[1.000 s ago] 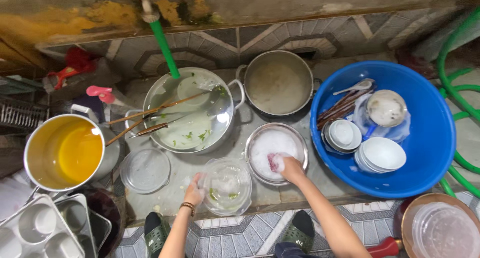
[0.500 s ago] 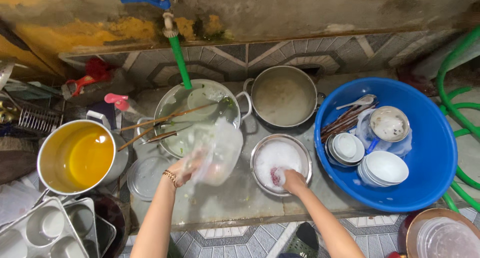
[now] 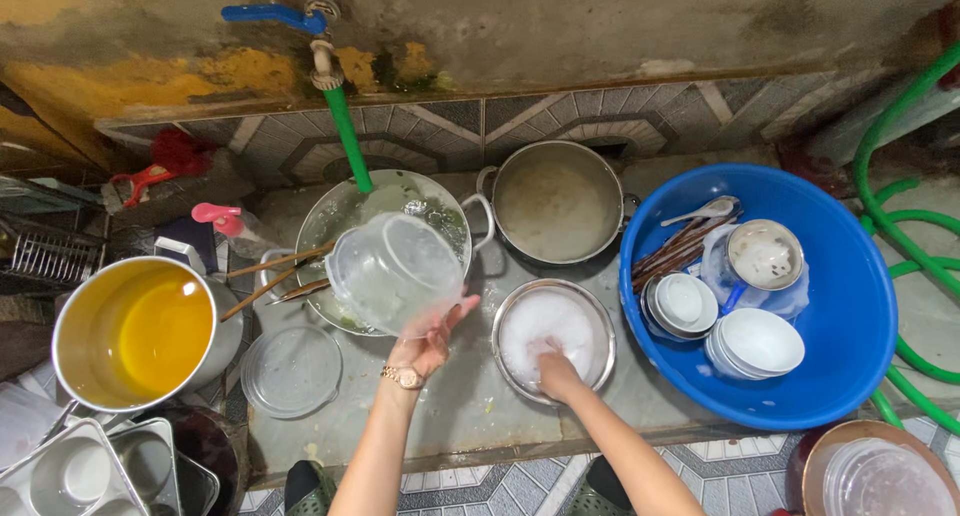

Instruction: The person washes various kitchen items, including chopsticks, spoons, and plates, using a pink scrubbing cloth and soapy water. They scrub each item thoroughly and place the cleaned items into a blue basin to the right.

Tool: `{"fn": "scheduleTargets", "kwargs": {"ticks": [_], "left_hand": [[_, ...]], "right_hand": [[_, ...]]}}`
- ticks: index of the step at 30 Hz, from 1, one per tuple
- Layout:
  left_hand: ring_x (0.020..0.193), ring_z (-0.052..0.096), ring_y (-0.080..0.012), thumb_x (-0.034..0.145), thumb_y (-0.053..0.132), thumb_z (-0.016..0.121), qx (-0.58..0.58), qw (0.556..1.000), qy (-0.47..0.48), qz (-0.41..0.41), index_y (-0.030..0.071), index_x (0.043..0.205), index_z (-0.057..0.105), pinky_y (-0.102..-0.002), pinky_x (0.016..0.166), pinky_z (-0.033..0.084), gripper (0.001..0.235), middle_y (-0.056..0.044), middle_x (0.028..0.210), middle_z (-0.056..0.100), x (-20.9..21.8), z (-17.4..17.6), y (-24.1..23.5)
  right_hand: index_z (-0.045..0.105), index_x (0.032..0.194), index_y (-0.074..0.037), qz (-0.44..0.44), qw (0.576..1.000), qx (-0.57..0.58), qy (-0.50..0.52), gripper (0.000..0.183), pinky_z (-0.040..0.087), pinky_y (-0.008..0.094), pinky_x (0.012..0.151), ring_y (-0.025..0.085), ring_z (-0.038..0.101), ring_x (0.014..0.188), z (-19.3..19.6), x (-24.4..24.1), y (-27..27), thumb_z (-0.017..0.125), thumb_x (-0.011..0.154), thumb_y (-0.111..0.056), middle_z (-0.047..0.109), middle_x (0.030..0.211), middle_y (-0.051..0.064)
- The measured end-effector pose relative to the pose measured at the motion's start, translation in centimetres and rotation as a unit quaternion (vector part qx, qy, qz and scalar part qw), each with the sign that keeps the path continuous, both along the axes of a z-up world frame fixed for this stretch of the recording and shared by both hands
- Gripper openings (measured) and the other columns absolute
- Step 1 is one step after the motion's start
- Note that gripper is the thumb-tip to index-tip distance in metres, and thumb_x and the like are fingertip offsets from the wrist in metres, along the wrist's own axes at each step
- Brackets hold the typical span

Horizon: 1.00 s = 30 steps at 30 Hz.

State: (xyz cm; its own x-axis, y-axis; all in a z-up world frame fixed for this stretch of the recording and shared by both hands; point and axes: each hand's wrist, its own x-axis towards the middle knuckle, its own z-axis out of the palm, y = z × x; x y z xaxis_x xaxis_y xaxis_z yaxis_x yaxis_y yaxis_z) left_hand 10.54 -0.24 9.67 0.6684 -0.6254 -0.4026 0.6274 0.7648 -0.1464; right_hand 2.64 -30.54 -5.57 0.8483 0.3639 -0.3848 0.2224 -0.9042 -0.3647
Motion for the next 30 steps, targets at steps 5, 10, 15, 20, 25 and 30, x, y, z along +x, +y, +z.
{"fn": "scheduleTargets", "kwargs": {"ticks": [5,10,15,20,25,30], "left_hand": [[0.066,0.071,-0.0106,0.095,-0.002,0.059,-0.025,1.000,-0.004,0.017,-0.007,0.147,0.043,-0.016,0.055,0.059,0.055,-0.020,0.148,0.054,-1.4,-0.7,0.3],[0.093,0.071,-0.0185,0.088,0.012,0.061,0.344,0.936,0.035,0.062,0.008,0.142,0.049,-0.035,0.079,0.061,0.056,-0.012,0.131,0.060,-0.3,-3.2,0.3],[0.113,0.070,-0.0431,0.077,-0.007,0.049,0.274,0.949,-0.018,0.153,-0.011,0.142,0.035,-0.060,0.090,0.060,0.066,-0.030,0.123,0.067,1.0,-3.2,-1.5],[0.112,0.065,-0.0433,0.090,0.021,0.054,0.390,0.913,-0.022,0.117,0.029,0.153,0.015,-0.060,0.088,0.056,0.074,-0.026,0.129,0.057,-1.0,8.0,-5.0],[0.127,0.052,-0.0381,0.097,0.049,0.048,0.594,0.770,-0.191,0.135,0.016,0.155,0.023,-0.051,0.096,0.048,0.072,-0.026,0.147,0.046,-1.3,11.7,-4.5],[0.151,0.032,-0.0307,0.104,0.056,0.038,0.663,0.665,-0.313,0.142,-0.001,0.154,0.035,-0.038,0.122,0.024,0.076,-0.019,0.163,0.034,-1.8,3.9,-5.6]], "right_hand": [[0.071,0.113,-0.003,-0.251,0.854,0.384,0.247,0.041,0.059,0.036,0.082,0.025,0.073,0.093,5.4,2.0,-2.0,0.082,0.074,-0.012,0.076,0.101,0.011],[0.072,0.108,0.000,-0.319,0.725,0.539,0.289,0.028,0.057,0.028,0.064,0.015,0.070,0.078,24.8,7.0,-2.8,0.075,0.085,-0.017,0.075,0.093,0.009],[0.070,0.115,0.004,-0.182,0.677,0.653,0.287,0.032,0.050,0.027,0.052,0.017,0.065,0.069,42.5,9.7,0.4,0.066,0.099,-0.024,0.069,0.087,0.011],[0.070,0.114,-0.003,-0.123,0.832,0.530,0.108,0.031,0.057,0.035,0.075,0.021,0.073,0.089,43.8,10.0,7.1,0.063,0.096,-0.027,0.074,0.100,0.011],[0.073,0.110,-0.009,0.100,0.981,0.110,-0.125,0.034,0.053,0.044,0.092,0.036,0.067,0.103,33.9,8.6,10.2,0.072,0.088,-0.034,0.071,0.111,0.019],[0.074,0.114,-0.017,0.078,0.937,0.199,-0.275,0.029,0.054,0.047,0.097,0.035,0.067,0.114,31.0,7.5,12.1,0.063,0.088,-0.020,0.070,0.120,0.013]]}}
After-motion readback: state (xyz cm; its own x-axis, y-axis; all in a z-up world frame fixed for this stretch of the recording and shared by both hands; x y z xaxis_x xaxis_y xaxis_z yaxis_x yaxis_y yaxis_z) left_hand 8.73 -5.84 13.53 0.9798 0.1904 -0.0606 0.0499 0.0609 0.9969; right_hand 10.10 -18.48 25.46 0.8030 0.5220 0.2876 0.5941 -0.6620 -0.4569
